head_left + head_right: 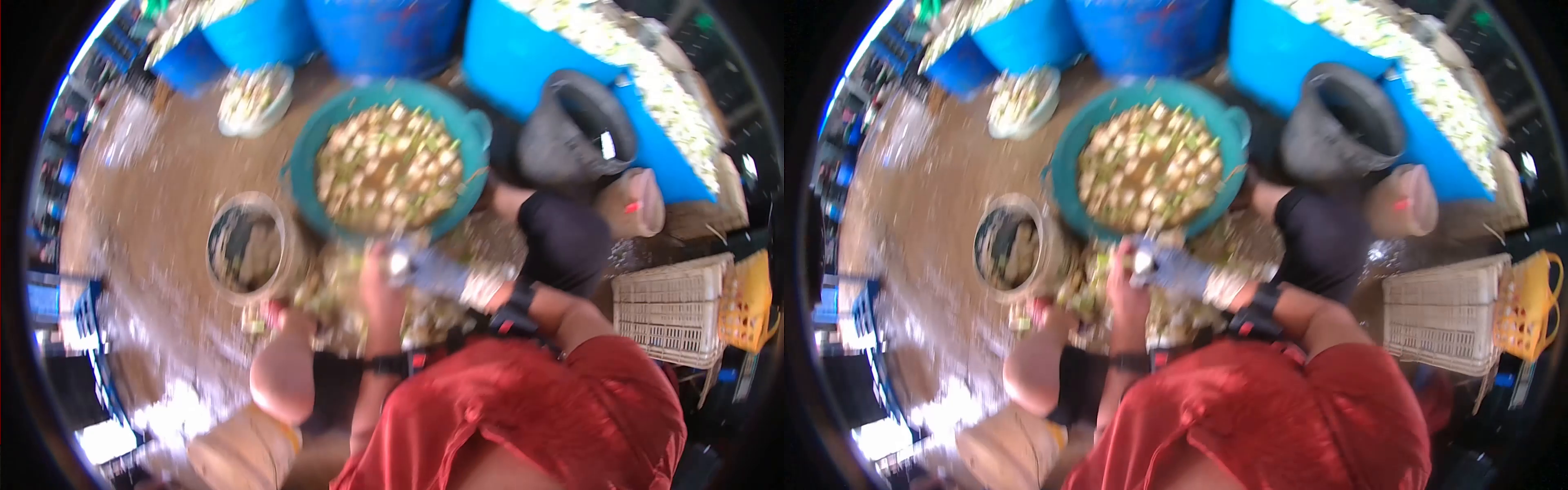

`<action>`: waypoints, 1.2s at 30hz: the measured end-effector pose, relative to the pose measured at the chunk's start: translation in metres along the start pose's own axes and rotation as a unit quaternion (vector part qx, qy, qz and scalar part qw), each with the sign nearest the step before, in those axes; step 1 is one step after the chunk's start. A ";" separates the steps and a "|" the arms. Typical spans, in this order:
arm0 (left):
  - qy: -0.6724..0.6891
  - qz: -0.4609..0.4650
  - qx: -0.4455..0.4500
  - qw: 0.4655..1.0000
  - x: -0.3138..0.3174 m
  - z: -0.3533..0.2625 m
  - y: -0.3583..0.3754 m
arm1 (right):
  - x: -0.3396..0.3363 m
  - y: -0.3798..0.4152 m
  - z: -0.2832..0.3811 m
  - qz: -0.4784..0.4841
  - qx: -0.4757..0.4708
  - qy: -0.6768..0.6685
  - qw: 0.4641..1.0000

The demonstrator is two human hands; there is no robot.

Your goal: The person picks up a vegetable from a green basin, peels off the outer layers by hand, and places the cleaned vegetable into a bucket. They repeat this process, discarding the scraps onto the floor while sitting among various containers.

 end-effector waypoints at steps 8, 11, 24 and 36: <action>0.105 -0.127 -0.010 0.986 -0.039 0.017 -0.028 | -0.081 0.013 -0.036 -0.103 0.237 -0.430 0.865; 0.115 -0.133 -0.061 0.983 -0.060 0.045 -0.034 | -0.241 -0.034 0.012 -0.158 0.052 -0.616 0.770; -0.830 -0.108 -0.031 0.547 -0.090 0.017 -0.011 | -0.224 -0.090 -0.007 -0.154 0.289 0.007 0.945; -0.191 -0.142 -0.089 0.967 -0.064 0.004 -0.033 | -0.093 -0.182 -0.168 0.045 0.378 0.476 0.793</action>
Point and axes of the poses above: each hand's wrist, its own y-axis away from the middle knuckle, its own x-axis out of the palm, z = x × y, the point moved 3 cm from there along -y, towards the middle knuckle, and after that the axes turned 4 degrees about -y, right-handed, at the moved point
